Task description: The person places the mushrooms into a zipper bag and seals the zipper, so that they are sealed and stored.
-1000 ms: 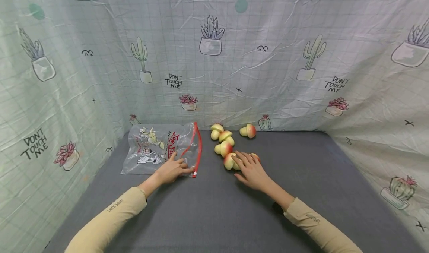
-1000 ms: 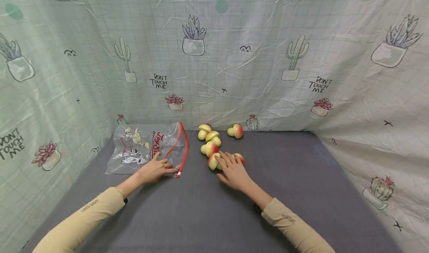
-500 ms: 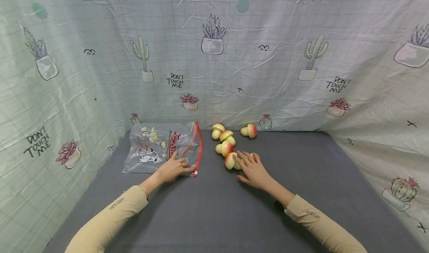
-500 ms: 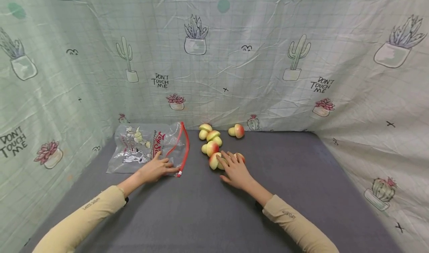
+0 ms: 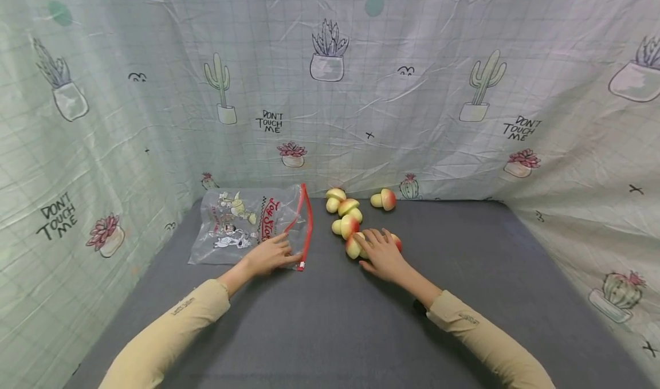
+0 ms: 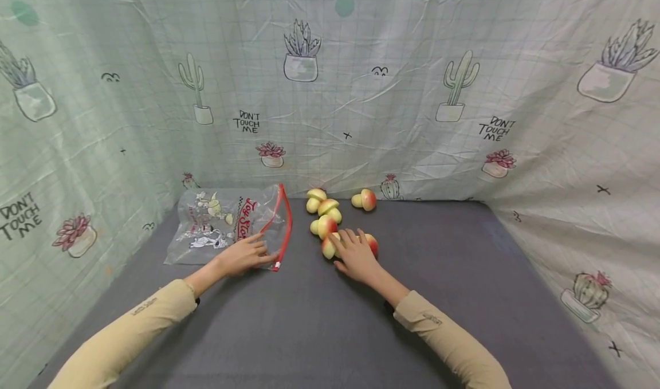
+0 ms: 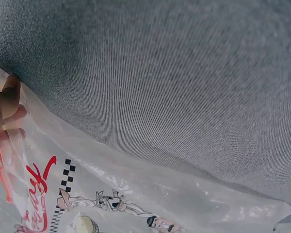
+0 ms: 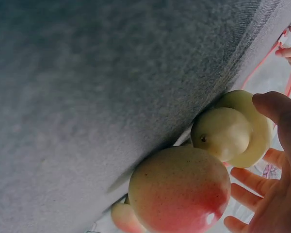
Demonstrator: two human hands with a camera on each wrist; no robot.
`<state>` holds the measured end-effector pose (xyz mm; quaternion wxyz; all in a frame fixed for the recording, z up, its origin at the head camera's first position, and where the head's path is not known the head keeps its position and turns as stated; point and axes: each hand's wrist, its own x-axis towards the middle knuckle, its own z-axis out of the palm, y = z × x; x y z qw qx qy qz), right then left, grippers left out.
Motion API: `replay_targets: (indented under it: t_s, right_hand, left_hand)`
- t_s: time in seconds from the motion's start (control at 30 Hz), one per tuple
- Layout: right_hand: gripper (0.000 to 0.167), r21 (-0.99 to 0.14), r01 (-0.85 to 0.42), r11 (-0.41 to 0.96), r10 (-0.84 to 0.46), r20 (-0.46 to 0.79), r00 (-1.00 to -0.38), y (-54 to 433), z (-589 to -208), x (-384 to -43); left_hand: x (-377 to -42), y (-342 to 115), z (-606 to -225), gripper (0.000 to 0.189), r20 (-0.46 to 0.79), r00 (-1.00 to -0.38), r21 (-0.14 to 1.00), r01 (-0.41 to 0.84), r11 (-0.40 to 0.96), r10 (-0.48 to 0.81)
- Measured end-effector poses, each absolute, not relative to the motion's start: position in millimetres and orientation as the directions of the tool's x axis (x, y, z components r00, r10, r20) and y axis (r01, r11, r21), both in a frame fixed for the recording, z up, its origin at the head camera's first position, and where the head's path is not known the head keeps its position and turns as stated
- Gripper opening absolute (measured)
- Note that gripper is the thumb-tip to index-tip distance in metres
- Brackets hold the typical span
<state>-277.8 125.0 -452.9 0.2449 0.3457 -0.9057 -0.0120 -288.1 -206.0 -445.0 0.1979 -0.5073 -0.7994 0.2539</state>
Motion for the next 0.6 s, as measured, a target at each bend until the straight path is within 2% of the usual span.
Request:
replay_targets:
  t_s: [0.27,0.6]
  right_hand:
    - [0.063,0.187,-0.607,0.772,-0.619,0.435,-0.654,120.4,-450.3,-278.4]
    - [0.061,0.215,-0.590,0.778,-0.616,0.445,-0.650,119.3,-452.3,-282.0]
  left_hand:
    - [-294.7,-200.4,-444.7,0.043,0.064,-0.326,-0.617,0.730,0.294,0.943]
    - [-292.9,-196.8,-445.2,0.038,0.052,-0.336,-0.658,0.697,0.285,0.940]
